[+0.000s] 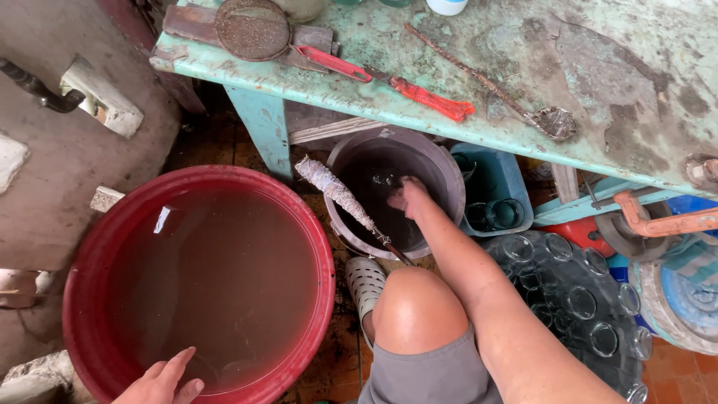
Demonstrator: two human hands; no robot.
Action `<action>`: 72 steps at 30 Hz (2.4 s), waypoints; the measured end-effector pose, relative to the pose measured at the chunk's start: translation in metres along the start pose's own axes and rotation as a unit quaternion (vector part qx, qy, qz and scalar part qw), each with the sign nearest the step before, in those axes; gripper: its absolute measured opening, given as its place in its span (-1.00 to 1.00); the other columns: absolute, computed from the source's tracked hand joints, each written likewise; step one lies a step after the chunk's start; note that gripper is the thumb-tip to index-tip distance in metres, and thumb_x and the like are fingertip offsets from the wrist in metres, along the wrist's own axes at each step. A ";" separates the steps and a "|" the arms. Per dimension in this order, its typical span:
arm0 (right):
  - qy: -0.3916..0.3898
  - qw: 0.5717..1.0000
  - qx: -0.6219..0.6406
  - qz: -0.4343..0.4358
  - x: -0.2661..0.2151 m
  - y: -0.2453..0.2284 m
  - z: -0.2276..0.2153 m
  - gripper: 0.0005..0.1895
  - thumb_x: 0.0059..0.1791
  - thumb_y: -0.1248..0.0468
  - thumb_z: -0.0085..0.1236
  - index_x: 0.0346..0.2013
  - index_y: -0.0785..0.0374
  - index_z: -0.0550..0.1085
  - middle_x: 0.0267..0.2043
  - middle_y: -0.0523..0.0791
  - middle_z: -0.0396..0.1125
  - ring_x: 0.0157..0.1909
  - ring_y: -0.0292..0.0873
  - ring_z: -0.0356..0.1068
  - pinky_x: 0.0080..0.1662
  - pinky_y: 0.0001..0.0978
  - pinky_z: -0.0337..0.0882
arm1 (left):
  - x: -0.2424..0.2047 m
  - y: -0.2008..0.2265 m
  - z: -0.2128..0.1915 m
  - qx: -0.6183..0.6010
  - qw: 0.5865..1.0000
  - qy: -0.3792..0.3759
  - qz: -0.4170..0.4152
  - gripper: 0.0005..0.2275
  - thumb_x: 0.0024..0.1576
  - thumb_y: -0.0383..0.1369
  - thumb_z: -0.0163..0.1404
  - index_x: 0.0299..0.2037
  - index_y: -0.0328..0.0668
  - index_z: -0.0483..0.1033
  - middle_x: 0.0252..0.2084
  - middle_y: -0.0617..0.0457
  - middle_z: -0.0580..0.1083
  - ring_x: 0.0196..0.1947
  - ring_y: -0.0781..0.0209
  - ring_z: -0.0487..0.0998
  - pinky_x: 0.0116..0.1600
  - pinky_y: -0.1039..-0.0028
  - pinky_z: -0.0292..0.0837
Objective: Washing a tall glass cylinder in a tub of water using a bottle brush and a cloth.
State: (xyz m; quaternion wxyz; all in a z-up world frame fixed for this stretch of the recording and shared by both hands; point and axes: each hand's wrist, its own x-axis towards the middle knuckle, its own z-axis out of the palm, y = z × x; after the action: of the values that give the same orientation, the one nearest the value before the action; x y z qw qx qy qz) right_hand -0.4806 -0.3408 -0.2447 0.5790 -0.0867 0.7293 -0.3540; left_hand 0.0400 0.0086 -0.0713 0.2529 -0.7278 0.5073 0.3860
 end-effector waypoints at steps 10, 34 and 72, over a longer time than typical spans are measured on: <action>0.098 0.759 -0.529 -0.367 -0.096 -0.009 0.016 -0.08 -0.01 -0.36 -0.24 0.54 -0.02 -0.05 0.61 0.09 -0.26 0.59 0.28 -0.37 0.40 0.45 -0.38 | -0.021 0.013 -0.008 0.029 0.999 0.023 0.006 -0.40 0.17 0.17 -0.23 0.45 0.57 -0.03 0.20 0.38 0.46 0.09 0.51 0.65 0.09 0.56 0.66; -0.030 0.652 -0.703 -0.283 -0.032 0.012 0.062 0.14 -0.11 0.14 0.41 0.57 -0.03 -0.15 0.50 -0.05 -0.05 0.37 0.15 0.08 0.25 0.13 0.17 | 0.015 -0.010 0.018 -0.015 1.000 0.021 -0.009 -0.34 0.09 0.19 -0.12 0.45 0.60 0.01 0.28 0.38 0.43 0.34 0.51 0.48 0.29 0.54 0.59; 0.022 0.837 -0.374 -0.398 -0.215 -0.027 -0.048 0.06 -0.29 0.07 0.47 0.40 0.11 0.12 0.31 0.03 0.26 0.28 0.06 0.30 0.18 -0.12 0.35 | -0.088 0.057 -0.053 -0.045 0.970 0.204 0.125 -0.53 0.26 -0.12 -0.12 0.38 0.14 0.18 0.14 0.04 0.46 -0.11 -0.01 0.63 -0.10 0.22 0.58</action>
State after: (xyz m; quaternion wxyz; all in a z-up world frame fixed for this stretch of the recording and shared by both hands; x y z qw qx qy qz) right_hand -0.4642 -0.2257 -0.0557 0.2952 -0.5720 0.7212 -0.2562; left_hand -0.0134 -0.0043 0.0321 0.0612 -0.7327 0.6170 0.2805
